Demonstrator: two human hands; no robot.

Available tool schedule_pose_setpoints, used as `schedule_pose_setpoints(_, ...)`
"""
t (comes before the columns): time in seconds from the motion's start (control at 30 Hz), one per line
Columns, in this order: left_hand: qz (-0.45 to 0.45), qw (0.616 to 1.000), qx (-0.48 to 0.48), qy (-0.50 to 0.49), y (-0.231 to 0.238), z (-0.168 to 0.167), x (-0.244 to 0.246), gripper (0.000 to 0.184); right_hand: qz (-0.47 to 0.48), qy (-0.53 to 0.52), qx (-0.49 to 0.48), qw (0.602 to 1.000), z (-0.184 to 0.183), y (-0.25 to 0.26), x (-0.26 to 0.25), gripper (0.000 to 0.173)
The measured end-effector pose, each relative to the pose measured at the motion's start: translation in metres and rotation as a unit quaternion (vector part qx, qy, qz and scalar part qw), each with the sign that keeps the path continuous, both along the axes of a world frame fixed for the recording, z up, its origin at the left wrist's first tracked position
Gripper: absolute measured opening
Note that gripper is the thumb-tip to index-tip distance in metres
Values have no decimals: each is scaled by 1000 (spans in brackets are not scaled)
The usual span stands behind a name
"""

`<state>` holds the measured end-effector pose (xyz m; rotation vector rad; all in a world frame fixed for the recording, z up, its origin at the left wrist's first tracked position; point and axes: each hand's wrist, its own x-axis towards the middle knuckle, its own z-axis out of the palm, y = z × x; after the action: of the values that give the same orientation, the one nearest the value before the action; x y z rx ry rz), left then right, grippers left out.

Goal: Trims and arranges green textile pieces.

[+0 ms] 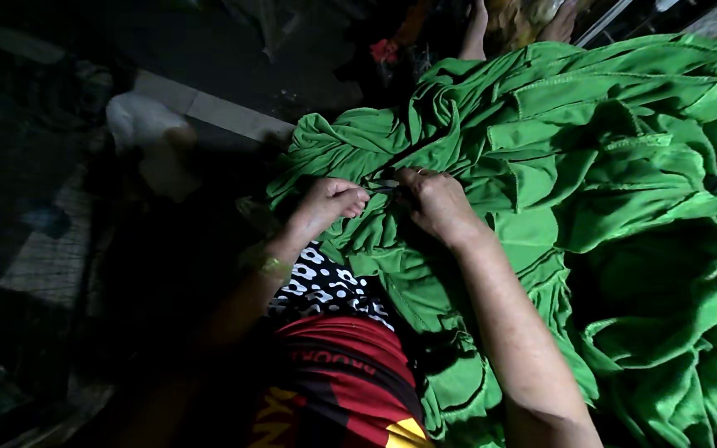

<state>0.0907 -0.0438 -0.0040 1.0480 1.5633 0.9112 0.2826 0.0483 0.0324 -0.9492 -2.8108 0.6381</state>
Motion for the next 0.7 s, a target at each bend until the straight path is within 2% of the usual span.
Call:
schedule_pose_setpoints(0.13,8,1000,5,20,-1,3,4,23,-15,-61,39,997,2,-11,-8,23)
schedule_pose_setpoints(0.33,-7,998,32,59,-3,3,12,21,-16,-46,87,995,-8,-18,-16,20)
schedule_pose_setpoints(0.4,-12,998,33,54,-3,5,9,23,-27,-46,65,996,-6,-16,-16,21)
schedule_pose_setpoints(0.47,3,999,34,36,-3,13,-5,28,-68,-30,0,997,-2,-8,-12,25)
schedule_pose_setpoints(0.57,88,994,70,-3,-6,26,-33,23,-130,23,-112,985,-1,5,-4,38)
schedule_pose_setpoints(0.63,128,988,75,-34,-9,36,-46,15,-137,33,-104,985,-3,4,-6,43)
schedule_pose_setpoints(0.7,118,989,80,-28,-13,38,-50,12,-110,-7,-57,992,-7,-1,-15,35)
